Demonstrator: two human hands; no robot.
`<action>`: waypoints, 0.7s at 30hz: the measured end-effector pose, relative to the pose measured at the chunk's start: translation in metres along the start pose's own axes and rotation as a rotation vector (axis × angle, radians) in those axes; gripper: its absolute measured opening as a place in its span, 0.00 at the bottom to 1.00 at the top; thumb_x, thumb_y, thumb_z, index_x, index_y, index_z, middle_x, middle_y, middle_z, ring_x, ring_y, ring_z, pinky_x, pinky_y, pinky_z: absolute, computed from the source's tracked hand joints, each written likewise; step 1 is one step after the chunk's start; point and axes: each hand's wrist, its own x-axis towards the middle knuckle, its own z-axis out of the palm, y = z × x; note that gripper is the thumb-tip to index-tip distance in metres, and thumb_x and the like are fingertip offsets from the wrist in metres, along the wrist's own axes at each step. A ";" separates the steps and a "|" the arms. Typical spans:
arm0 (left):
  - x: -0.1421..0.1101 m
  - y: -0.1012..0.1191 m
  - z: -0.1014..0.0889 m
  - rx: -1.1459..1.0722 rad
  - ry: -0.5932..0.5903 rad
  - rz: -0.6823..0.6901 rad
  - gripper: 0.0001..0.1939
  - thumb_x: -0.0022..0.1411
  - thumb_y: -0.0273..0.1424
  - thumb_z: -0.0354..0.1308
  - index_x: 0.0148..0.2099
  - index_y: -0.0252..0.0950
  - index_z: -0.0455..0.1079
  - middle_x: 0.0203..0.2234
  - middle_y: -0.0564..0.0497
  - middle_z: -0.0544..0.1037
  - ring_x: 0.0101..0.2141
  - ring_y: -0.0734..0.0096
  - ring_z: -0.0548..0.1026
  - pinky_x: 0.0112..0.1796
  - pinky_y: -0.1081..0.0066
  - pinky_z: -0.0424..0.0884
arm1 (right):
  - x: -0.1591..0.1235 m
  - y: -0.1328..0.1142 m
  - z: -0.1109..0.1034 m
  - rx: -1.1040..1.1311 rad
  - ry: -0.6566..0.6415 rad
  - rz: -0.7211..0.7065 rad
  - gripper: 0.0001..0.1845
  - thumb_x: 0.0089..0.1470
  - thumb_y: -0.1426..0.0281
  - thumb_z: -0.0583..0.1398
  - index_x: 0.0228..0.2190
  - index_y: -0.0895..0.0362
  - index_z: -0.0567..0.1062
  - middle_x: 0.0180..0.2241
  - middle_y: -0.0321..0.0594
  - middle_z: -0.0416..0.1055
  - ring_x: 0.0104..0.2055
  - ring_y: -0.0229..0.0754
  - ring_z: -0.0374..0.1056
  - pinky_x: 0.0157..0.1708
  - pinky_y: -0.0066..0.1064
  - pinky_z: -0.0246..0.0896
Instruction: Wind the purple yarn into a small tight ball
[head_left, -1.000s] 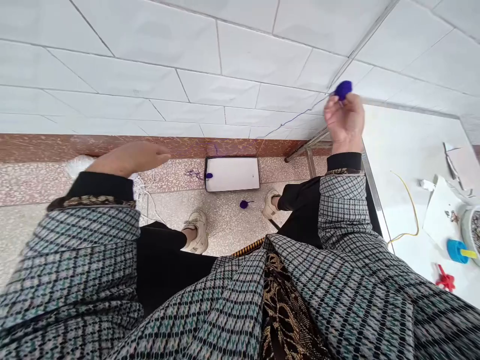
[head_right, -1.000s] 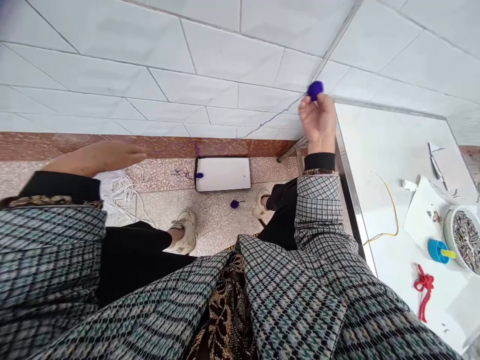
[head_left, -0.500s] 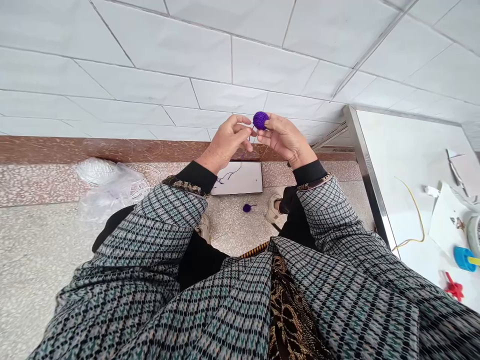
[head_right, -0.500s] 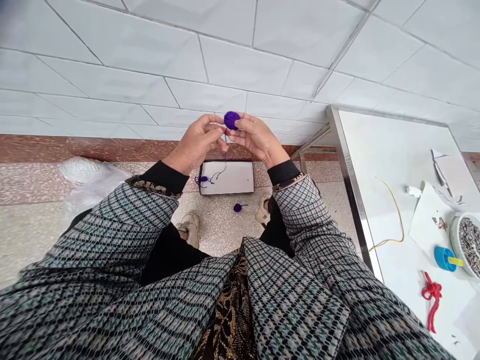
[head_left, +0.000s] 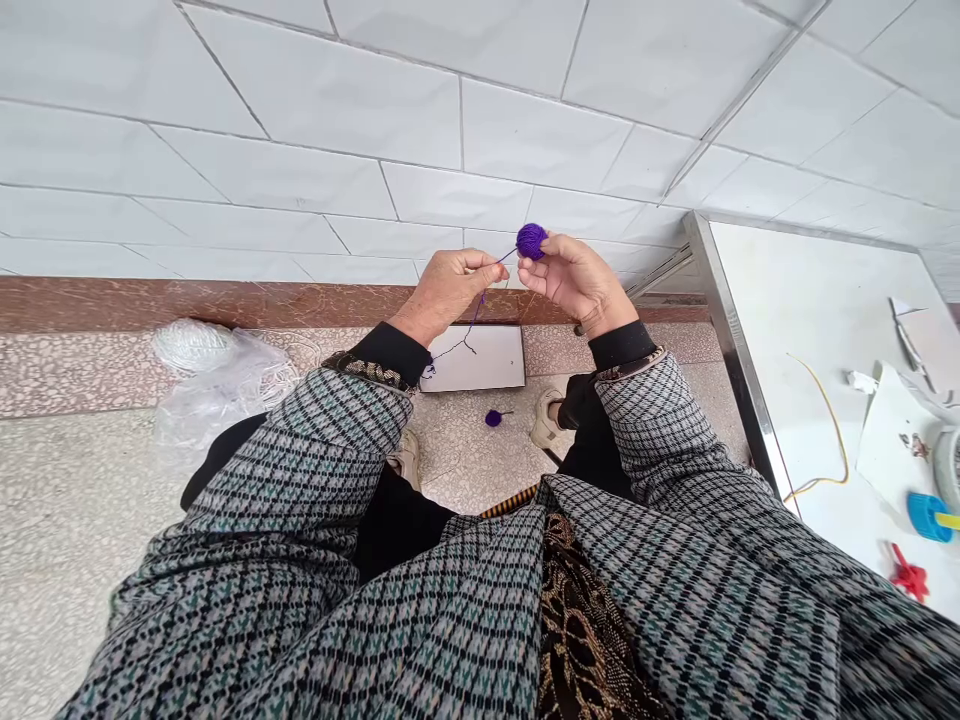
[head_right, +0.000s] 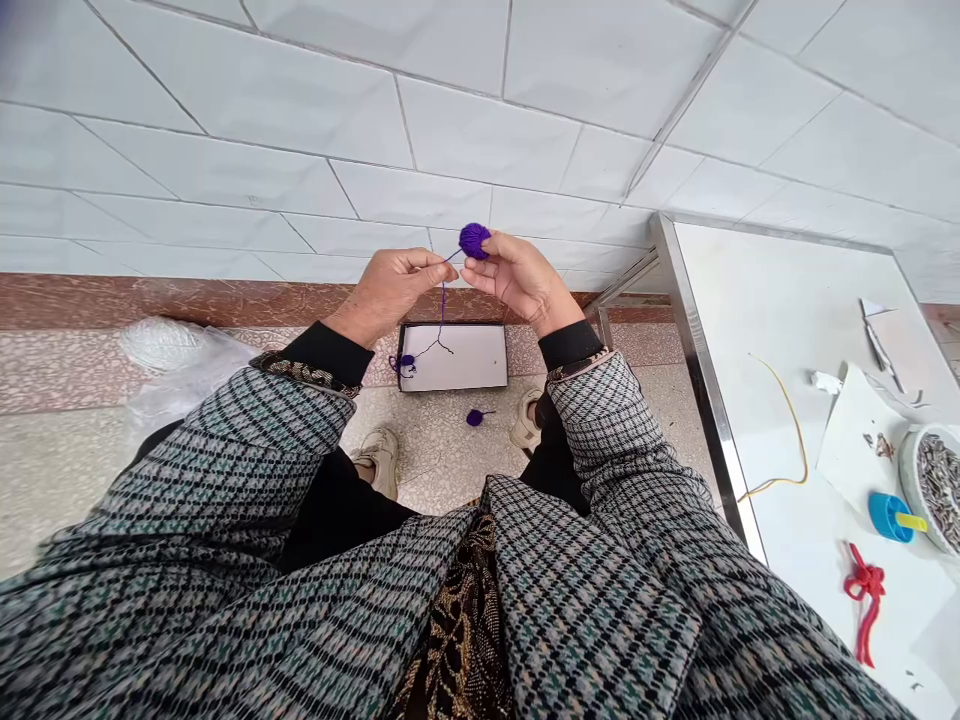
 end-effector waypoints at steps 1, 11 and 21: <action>0.000 0.001 0.000 -0.021 -0.002 -0.012 0.08 0.66 0.28 0.67 0.32 0.34 0.79 0.27 0.51 0.79 0.33 0.70 0.74 0.38 0.72 0.71 | 0.000 0.000 -0.001 0.002 0.001 -0.001 0.09 0.64 0.78 0.67 0.37 0.55 0.72 0.30 0.34 0.76 0.32 0.34 0.75 0.37 0.23 0.78; -0.005 0.015 0.001 -0.420 -0.130 -0.379 0.07 0.72 0.20 0.62 0.40 0.35 0.72 0.19 0.61 0.63 0.16 0.82 0.52 0.21 0.79 0.57 | 0.001 -0.007 -0.012 -0.028 -0.024 0.010 0.08 0.68 0.70 0.69 0.42 0.56 0.74 0.34 0.37 0.78 0.33 0.34 0.74 0.38 0.23 0.79; 0.002 0.004 0.006 -0.283 0.044 -0.159 0.12 0.67 0.18 0.63 0.30 0.32 0.75 0.25 0.51 0.76 0.25 0.79 0.70 0.26 0.82 0.64 | 0.006 -0.010 -0.023 -0.048 -0.039 -0.087 0.16 0.66 0.65 0.75 0.47 0.56 0.76 0.39 0.37 0.79 0.38 0.35 0.76 0.42 0.24 0.82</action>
